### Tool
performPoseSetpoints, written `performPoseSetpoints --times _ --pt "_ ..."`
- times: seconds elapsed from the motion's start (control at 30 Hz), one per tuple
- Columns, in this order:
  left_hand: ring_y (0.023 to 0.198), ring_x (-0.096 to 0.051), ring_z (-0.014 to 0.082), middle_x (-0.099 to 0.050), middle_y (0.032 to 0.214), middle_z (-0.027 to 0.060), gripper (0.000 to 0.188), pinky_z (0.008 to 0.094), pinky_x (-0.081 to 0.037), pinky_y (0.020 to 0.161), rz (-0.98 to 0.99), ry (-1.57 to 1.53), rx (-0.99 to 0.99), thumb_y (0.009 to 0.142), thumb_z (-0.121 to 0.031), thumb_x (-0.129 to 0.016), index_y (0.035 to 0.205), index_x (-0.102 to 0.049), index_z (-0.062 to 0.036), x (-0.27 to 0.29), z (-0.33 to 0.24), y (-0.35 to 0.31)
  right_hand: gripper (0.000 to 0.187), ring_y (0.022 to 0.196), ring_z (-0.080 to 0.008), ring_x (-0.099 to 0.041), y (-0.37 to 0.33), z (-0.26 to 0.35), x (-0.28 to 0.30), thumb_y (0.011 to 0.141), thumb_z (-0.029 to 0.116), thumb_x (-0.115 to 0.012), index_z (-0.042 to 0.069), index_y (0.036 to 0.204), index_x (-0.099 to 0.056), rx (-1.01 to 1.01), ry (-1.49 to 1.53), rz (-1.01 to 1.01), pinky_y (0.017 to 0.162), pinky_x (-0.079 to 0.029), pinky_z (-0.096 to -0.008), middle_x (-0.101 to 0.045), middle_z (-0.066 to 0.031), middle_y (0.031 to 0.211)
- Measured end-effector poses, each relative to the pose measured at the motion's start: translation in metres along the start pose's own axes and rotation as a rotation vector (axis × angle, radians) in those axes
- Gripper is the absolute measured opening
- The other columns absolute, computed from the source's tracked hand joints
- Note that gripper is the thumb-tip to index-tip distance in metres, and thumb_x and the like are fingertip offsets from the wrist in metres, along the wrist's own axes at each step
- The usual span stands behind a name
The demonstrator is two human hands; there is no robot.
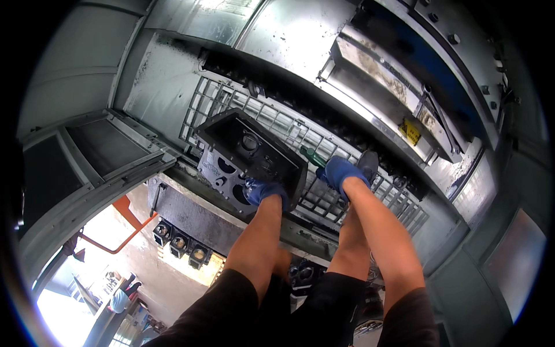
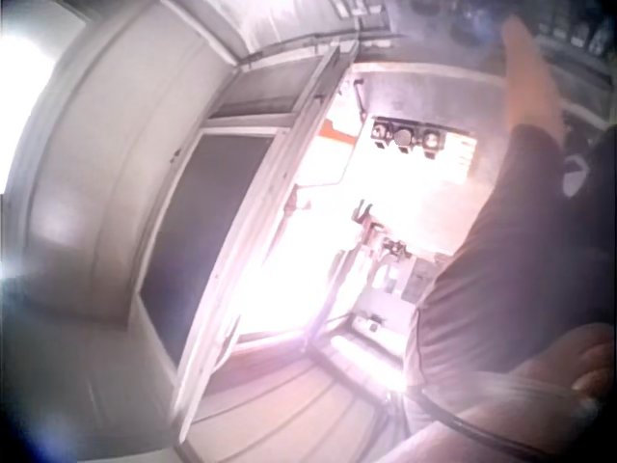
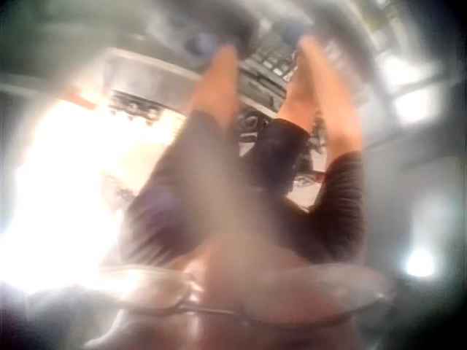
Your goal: The person lifts a large black metal housing from a pallet, carries it into a machining chamber, uses an air nozzle to clean the workpiece and the mounting surface, and then positions and bolts the housing onto the fixture.
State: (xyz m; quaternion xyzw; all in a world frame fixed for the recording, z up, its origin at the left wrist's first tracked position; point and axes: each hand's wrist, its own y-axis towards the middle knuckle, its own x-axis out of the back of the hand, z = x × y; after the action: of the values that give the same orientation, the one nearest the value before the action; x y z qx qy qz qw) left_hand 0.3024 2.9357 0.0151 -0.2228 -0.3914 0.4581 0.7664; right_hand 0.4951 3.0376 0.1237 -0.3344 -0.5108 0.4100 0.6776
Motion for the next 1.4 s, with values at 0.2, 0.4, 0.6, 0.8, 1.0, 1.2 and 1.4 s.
performPoseSetpoints --times 0.2,0.4,0.6,0.8,1.0,1.2,1.4 --pt "0.109 -0.056 0.0152 -0.058 0.120 0.0031 0.034 0.0268 -0.042 0.092 -0.060 -0.266 0.093 0.094 -0.027 -0.044 0.123 -0.054 -0.0137 -0.003 0.002 -0.002 0.047 0.091 -0.0384 -0.062 0.002 0.007 0.005 0.084 0.043 -0.058 -0.004 0.086 -0.066 -0.025 -0.007 -0.091 0.080 -0.048 -0.0406 -0.065 -0.0248 0.091" --pt "0.111 -0.055 0.0159 -0.057 0.122 0.0045 0.034 0.0272 -0.041 0.094 -0.002 -0.302 0.094 0.095 -0.025 -0.042 0.125 -0.053 -0.0129 0.010 0.006 -0.007 0.045 0.075 -0.0331 -0.064 0.025 0.011 -0.004 0.084 0.042 -0.059 -0.002 0.077 -0.065 0.002 0.034 -0.171 0.070 -0.048 -0.0394 -0.064 -0.0208 0.076" --pt "0.119 -0.050 0.0166 -0.052 0.130 0.0064 0.039 0.0269 -0.038 0.098 0.075 -0.248 0.103 0.096 -0.026 -0.038 0.131 -0.048 -0.0109 -0.015 -0.007 0.005 0.046 0.047 -0.0236 -0.053 0.044 0.027 0.005 0.083 0.040 -0.063 -0.002 0.064 -0.061 0.015 0.144 -0.158 0.049 -0.043 -0.0371 -0.056 -0.0120 0.054" --pt "0.119 -0.049 0.0191 -0.051 0.131 0.0083 0.039 0.0286 -0.038 0.099 0.111 -0.307 0.093 0.097 -0.025 -0.035 0.130 -0.049 -0.0082 0.013 0.007 -0.009 0.045 0.045 -0.0241 -0.052 0.047 0.053 0.030 0.084 0.040 -0.062 -0.001 0.066 -0.062 0.052 0.122 -0.183 0.049 -0.043 -0.0366 -0.054 -0.0130 0.053" --pt "0.118 -0.050 0.0194 -0.052 0.130 0.0093 0.039 0.0291 -0.038 0.099 -0.030 -0.345 0.138 0.098 -0.027 -0.034 0.128 -0.050 -0.0071 -0.016 -0.006 0.006 0.040 0.047 -0.0210 -0.053 0.072 0.055 0.017 0.083 0.036 -0.064 -0.001 0.067 -0.062 0.049 0.152 -0.170 0.048 -0.041 -0.0345 -0.056 -0.0098 0.055" --pt "0.117 -0.050 0.0209 -0.052 0.129 0.0099 0.040 0.0301 -0.038 0.099 -0.015 -0.366 0.099 0.098 -0.029 -0.034 0.127 -0.051 -0.0073 0.002 0.001 -0.003 0.036 0.044 -0.0163 -0.049 0.064 0.053 0.017 0.084 0.033 -0.062 0.001 0.068 -0.062 0.029 0.158 -0.165 0.044 -0.038 -0.0336 -0.056 -0.0078 0.055" --pt "0.118 -0.050 0.0198 -0.052 0.129 0.0081 0.041 0.0296 -0.037 0.099 -0.057 -0.294 0.104 0.097 -0.032 -0.036 0.128 -0.051 -0.0095 -0.007 0.001 0.001 0.031 0.042 -0.0166 -0.045 0.056 0.057 0.040 0.088 0.026 -0.056 0.003 0.070 -0.064 -0.076 0.464 0.015 0.043 -0.036 -0.0338 -0.058 -0.0064 0.058"
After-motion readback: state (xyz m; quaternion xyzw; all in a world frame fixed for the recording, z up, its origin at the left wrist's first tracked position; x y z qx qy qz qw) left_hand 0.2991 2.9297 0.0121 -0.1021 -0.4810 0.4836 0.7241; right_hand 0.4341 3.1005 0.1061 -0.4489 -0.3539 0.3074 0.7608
